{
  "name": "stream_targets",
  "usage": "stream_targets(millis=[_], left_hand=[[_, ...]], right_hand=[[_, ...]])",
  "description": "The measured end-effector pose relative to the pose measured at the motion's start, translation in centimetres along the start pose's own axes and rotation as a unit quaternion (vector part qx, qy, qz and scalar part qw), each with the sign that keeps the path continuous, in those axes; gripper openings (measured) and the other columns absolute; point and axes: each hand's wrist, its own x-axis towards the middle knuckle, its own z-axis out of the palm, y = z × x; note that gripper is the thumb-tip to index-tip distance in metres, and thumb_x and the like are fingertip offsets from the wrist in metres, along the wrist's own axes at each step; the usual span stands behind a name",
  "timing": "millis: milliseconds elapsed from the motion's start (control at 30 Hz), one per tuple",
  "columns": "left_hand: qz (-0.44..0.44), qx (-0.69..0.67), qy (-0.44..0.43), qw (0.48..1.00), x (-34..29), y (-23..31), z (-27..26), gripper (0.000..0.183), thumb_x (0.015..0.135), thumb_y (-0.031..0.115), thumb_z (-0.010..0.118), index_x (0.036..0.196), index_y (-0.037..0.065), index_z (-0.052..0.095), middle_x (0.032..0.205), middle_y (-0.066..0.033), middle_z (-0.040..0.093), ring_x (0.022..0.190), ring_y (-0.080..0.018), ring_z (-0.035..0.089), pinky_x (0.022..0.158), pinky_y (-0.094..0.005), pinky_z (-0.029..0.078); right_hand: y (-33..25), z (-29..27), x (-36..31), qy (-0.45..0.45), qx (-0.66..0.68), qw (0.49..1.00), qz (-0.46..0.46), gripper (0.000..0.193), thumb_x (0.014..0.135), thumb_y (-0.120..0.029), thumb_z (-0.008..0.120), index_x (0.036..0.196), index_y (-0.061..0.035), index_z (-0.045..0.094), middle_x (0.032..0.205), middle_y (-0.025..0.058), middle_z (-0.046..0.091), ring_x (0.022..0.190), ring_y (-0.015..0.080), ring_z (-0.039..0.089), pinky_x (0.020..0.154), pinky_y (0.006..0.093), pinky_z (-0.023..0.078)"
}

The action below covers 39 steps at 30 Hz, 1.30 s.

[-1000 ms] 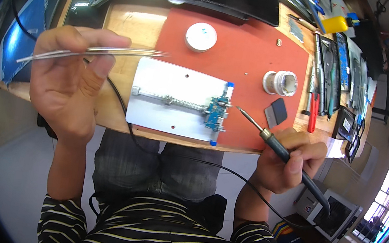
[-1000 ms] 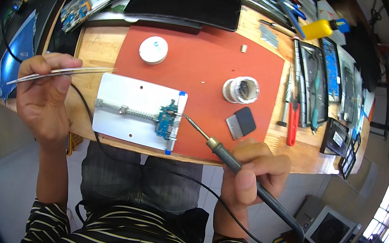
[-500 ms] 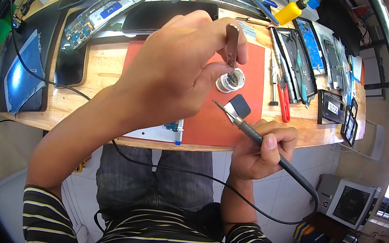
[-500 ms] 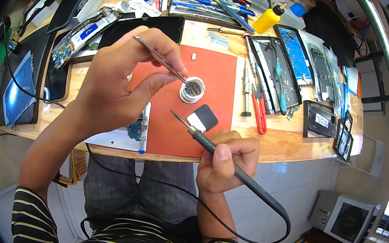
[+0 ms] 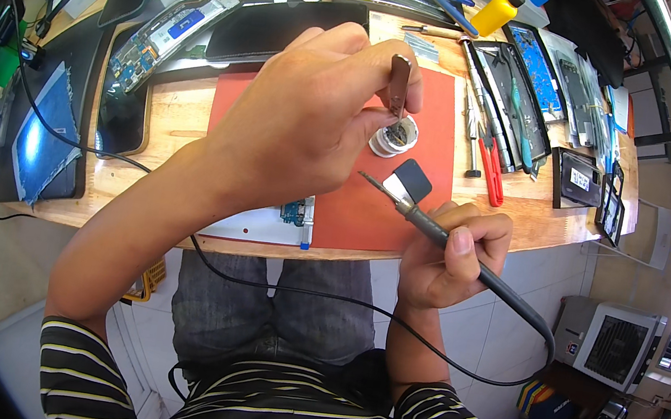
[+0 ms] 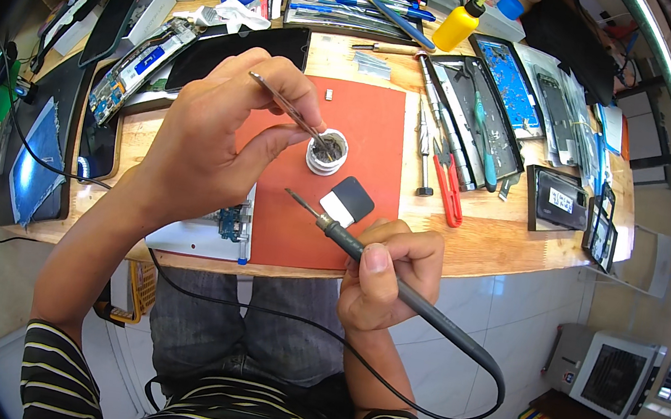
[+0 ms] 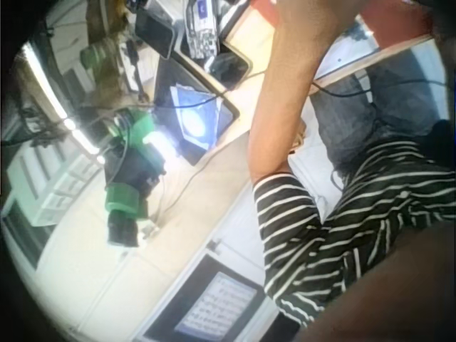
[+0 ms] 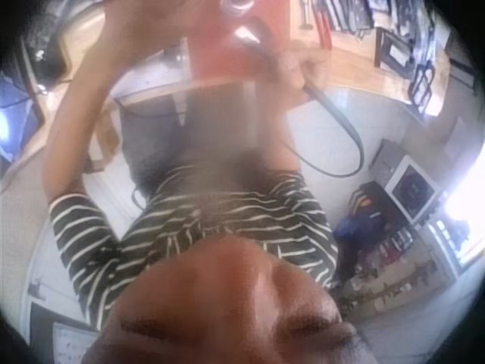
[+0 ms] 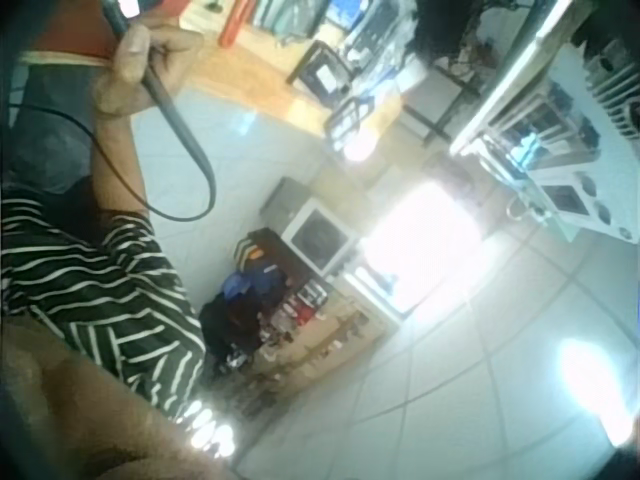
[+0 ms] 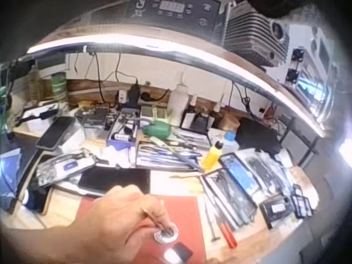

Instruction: The person solders a small blue circuit board held in a white fixture. They use a soldering iron and tweezers to apply solder to multiple points on the board, then use tweezers to adjust components. The person briefly reaches into a drawer unit to retrieve additional parts.

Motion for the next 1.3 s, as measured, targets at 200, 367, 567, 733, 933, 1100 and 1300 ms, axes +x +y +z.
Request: stream_targets(millis=[200, 367, 567, 733, 933, 1100, 1300], left_hand=[[-0.006, -0.008, 0.007, 1.0, -0.05, -0.11, 0.16, 0.023, 0.077, -0.009, 0.068, 0.094, 0.004, 0.06, 0.088, -0.0068, 0.068, 0.086, -0.0242, 0.065, 0.076, -0.0329, 0.054], [-0.006, 0.007, -0.002, 1.0, -0.1, -0.16, 0.16, 0.022, 0.077, -0.008, 0.068, 0.094, 0.004, 0.059, 0.088, -0.0067, 0.068, 0.086, -0.0248, 0.065, 0.077, -0.0332, 0.053], [-0.005, -0.012, 0.009, 1.0, -0.14, -0.15, 0.36, 0.023, 0.077, -0.009, 0.068, 0.094, 0.003, 0.058, 0.09, -0.0075, 0.068, 0.087, -0.0241, 0.066, 0.078, -0.0324, 0.056], [-0.004, -0.018, 0.003, 1.0, -0.19, -0.23, 0.29, 0.024, 0.077, -0.011, 0.067, 0.096, 0.002, 0.059, 0.09, -0.0076, 0.067, 0.088, -0.0235, 0.067, 0.079, -0.0322, 0.056], [-0.044, -0.036, 0.008, 0.998, -0.49, -0.22, -0.12, 0.024, 0.079, -0.012, 0.066, 0.099, 0.002, 0.061, 0.093, -0.0086, 0.066, 0.089, -0.0201, 0.07, 0.082, -0.031, 0.055], [-0.041, -0.045, 0.009, 0.998, -0.51, -0.18, 0.01, 0.024, 0.079, -0.011, 0.067, 0.098, 0.002, 0.061, 0.093, -0.0084, 0.066, 0.09, -0.0204, 0.068, 0.082, -0.0308, 0.055], [-0.019, -0.027, 0.022, 0.999, -0.15, -0.06, 0.51, 0.024, 0.077, -0.009, 0.068, 0.097, 0.003, 0.061, 0.092, -0.0086, 0.067, 0.087, -0.0225, 0.066, 0.08, -0.0324, 0.054]], right_hand=[[-0.06, 0.04, -0.12, 0.006, -0.004, 1.0, 0.006, 0.02, 0.087, -0.01, 0.058, 0.085, -0.0011, 0.041, 0.06, 0.0098, 0.049, 0.049, 0.0101, 0.04, 0.044, 0.0227, 0.036], [0.0, -0.02, -0.07, 0.001, 0.0, 1.0, 0.005, 0.02, 0.087, -0.01, 0.059, 0.085, -0.0013, 0.041, 0.06, 0.0096, 0.049, 0.049, 0.0101, 0.04, 0.044, 0.0228, 0.036], [-0.14, -0.07, -0.08, -0.001, -0.002, 1.0, 0.013, 0.02, 0.087, -0.01, 0.059, 0.085, -0.0016, 0.041, 0.06, 0.0093, 0.049, 0.05, 0.0098, 0.04, 0.044, 0.0227, 0.036], [-0.08, -0.05, -0.09, -0.001, 0.003, 1.0, 0.012, 0.02, 0.087, -0.011, 0.059, 0.085, -0.0017, 0.041, 0.06, 0.0103, 0.05, 0.049, 0.0102, 0.04, 0.045, 0.0228, 0.036], [-0.03, -0.11, -0.06, -0.004, 0.007, 1.0, 0.01, 0.02, 0.087, -0.011, 0.059, 0.085, -0.0017, 0.041, 0.059, 0.0109, 0.05, 0.049, 0.0108, 0.04, 0.045, 0.0234, 0.036], [-0.04, -0.04, -0.01, -0.009, 0.009, 1.0, 0.003, 0.02, 0.086, -0.011, 0.059, 0.085, -0.0015, 0.041, 0.06, 0.011, 0.05, 0.049, 0.0109, 0.04, 0.045, 0.0234, 0.037], [-0.34, -0.07, -0.08, -0.013, -0.052, 0.998, 0.02, 0.02, 0.087, -0.014, 0.054, 0.084, -0.0046, 0.036, 0.057, 0.0102, 0.047, 0.049, 0.0128, 0.037, 0.05, 0.0284, 0.04]])
